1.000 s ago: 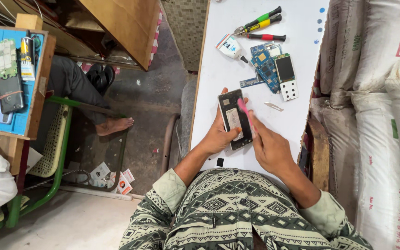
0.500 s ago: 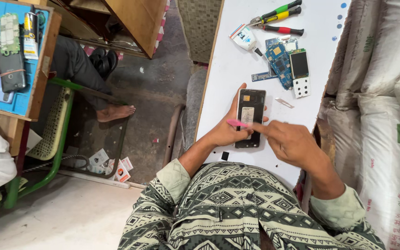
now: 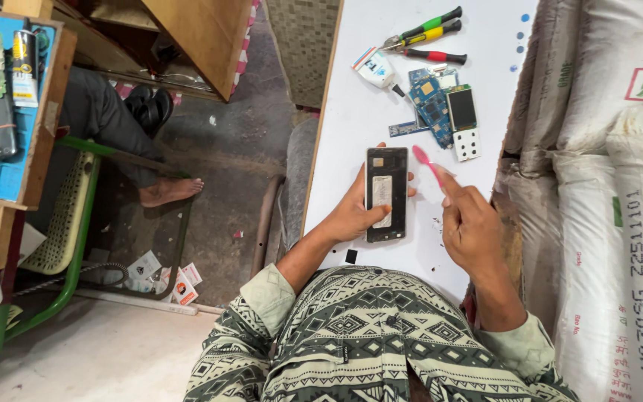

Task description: The person disassembles a mobile phone at a workbench, separating the back cover and frame from the body and removing the battery. They use a pry tool to work along the edges, brush debris from the interior, pick at components with tweezers, and press the parts back together.

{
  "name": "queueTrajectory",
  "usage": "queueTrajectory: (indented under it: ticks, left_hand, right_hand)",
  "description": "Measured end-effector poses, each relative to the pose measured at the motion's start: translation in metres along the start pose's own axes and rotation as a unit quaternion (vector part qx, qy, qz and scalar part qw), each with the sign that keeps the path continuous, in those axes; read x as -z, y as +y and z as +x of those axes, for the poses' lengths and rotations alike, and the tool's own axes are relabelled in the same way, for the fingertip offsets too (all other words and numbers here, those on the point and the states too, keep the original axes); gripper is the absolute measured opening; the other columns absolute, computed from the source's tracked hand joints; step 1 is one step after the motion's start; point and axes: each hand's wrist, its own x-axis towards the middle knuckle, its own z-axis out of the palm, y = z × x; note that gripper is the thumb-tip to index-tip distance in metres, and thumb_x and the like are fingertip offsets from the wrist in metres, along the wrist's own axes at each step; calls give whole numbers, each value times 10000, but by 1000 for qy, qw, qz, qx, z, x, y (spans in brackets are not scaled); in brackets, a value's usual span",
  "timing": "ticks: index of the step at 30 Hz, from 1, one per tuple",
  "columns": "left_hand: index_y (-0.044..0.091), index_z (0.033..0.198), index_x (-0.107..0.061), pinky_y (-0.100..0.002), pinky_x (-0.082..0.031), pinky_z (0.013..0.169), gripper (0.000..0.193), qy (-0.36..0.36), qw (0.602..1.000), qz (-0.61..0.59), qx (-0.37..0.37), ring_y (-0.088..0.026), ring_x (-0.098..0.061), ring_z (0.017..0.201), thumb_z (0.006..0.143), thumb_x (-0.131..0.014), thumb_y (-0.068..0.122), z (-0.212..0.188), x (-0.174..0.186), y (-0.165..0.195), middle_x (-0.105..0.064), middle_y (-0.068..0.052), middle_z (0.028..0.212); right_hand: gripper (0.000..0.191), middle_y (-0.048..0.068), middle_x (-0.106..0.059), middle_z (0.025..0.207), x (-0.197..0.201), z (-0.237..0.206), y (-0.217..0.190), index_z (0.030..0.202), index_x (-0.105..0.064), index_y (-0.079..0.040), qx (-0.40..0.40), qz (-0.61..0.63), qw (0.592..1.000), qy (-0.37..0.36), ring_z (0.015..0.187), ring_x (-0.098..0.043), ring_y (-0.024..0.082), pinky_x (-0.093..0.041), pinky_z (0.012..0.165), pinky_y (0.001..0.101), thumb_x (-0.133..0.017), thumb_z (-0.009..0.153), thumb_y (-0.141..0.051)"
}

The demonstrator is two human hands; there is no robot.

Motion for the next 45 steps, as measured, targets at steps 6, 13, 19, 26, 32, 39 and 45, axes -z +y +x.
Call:
queueTrajectory:
  ticks: [6, 13, 19, 26, 32, 39, 45]
  left_hand:
    - [128, 1690, 16, -409, -424, 1205, 988, 2, 996, 90, -26, -284, -560, 1428, 868, -454, -154, 0, -3, -2, -402, -138, 1599]
    - [109, 1685, -34, -394, -426, 1190, 967, 26, 993, 111, -34, -266, -567, 1394, 878, -490, -164, -4, -3, -6, -432, -120, 1570]
    - [114, 1690, -49, -388, -460, 1164, 972, 3, 998, 67, -8, -263, -591, 1370, 858, -468, -166, 1, 1, -5, -499, -125, 1516]
    - [105, 1677, -85, -382, -459, 1156, 963, 3, 997, 73, 20, -279, -596, 1366, 853, -498, -174, 0, 6, -2, -523, -118, 1494]
    - [121, 1673, -63, -389, -458, 1144, 969, 13, 998, 6, 60, -270, -600, 1342, 869, -542, -126, 0, 8, 1, -539, -136, 1450]
    - [127, 1654, -115, -461, -501, 1128, 957, 13, 996, -67, 61, -345, -638, 1295, 844, -602, -22, 2, 7, 6, -564, -190, 1467]
    - [104, 1645, -195, -481, -525, 1124, 930, 6, 996, -53, 68, -357, -661, 1277, 856, -687, 99, 0, 5, 10, -593, -219, 1437]
  right_hand:
    - [539, 119, -591, 794, -4, -7, 1, 1432, -619, -177, -57, 25, 997, -54, 639, -586, 250, -492, 629, 378, -567, 934, 24]
    - [546, 133, -592, 791, -11, -16, -1, 1445, -595, -176, -55, 8, 996, -69, 675, -607, 289, -492, 650, 413, -561, 923, -18]
    - [515, 134, -604, 847, -17, -11, 2, 1436, -607, -218, -78, -68, 993, -55, 721, -625, 326, -516, 655, 445, -580, 945, -65]
    - [556, 107, -617, 831, -7, -19, 5, 1433, -605, -252, -82, -67, 990, -92, 708, -643, 312, -517, 634, 451, -588, 911, -61]
    - [544, 122, -606, 834, -11, -13, 11, 1425, -623, -192, -35, -81, 993, -72, 675, -624, 308, -521, 622, 425, -602, 901, -50]
    - [332, 96, -683, 959, 21, -29, 45, 1233, -641, -121, -3, 88, 996, -4, 685, -618, 185, -480, 622, 290, -575, 958, 51]
    - [479, 135, -638, 963, 24, 9, 56, 1405, -613, -29, -21, 30, 996, 78, 701, -602, 220, -474, 660, 331, -563, 943, 84]
